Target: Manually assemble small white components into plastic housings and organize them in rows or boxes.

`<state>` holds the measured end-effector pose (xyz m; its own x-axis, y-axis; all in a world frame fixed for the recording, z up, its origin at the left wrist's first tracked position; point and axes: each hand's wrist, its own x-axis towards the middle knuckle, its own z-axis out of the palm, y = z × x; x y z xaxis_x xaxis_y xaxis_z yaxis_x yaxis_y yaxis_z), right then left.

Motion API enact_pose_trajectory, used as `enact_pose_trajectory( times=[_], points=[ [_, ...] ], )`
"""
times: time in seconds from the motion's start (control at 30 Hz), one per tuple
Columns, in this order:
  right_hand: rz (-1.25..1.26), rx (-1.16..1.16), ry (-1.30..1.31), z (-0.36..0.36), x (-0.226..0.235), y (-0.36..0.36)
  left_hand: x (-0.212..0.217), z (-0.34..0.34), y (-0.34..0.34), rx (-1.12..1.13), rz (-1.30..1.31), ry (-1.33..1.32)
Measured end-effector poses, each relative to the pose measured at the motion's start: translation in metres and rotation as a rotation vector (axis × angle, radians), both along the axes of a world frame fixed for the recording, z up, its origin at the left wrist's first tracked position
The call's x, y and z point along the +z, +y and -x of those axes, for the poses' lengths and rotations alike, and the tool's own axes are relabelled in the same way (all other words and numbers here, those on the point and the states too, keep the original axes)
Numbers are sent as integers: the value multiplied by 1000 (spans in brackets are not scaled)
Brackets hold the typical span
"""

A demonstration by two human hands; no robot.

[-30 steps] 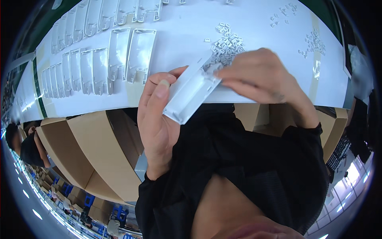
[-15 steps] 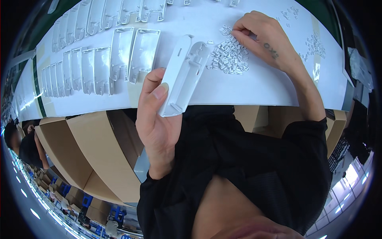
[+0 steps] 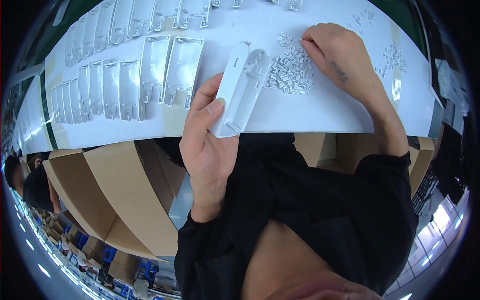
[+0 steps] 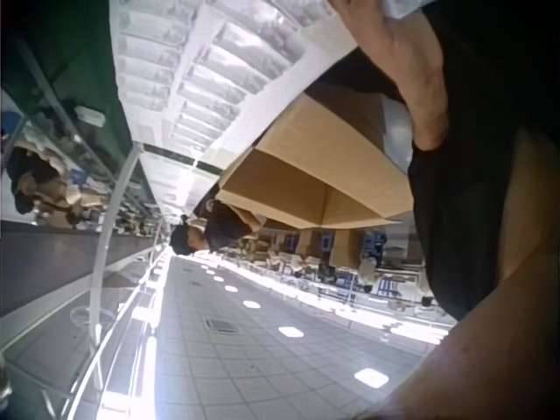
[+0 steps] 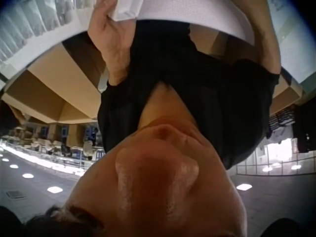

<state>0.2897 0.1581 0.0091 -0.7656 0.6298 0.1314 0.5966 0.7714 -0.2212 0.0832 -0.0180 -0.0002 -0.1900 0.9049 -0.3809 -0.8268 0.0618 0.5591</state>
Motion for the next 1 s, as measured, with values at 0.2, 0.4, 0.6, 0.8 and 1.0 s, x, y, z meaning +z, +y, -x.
enact_pose_trajectory(
  times=[0.2,0.4,0.6,0.8,1.0],
  points=[
    [-43,-113,-155,4,8,-21,2,-8,-5,56,40,27],
    [482,-291,138,-7,3,-8,6,-18,12,44,-20,-8],
    [1108,-533,772,33,37,-49,10,-34,17,18,-47,115],
    [1301,-374,1019,44,41,-60,12,-41,24,21,-80,127],
    [1271,-310,1081,37,29,-62,10,-40,23,-26,-116,132]
  ],
)
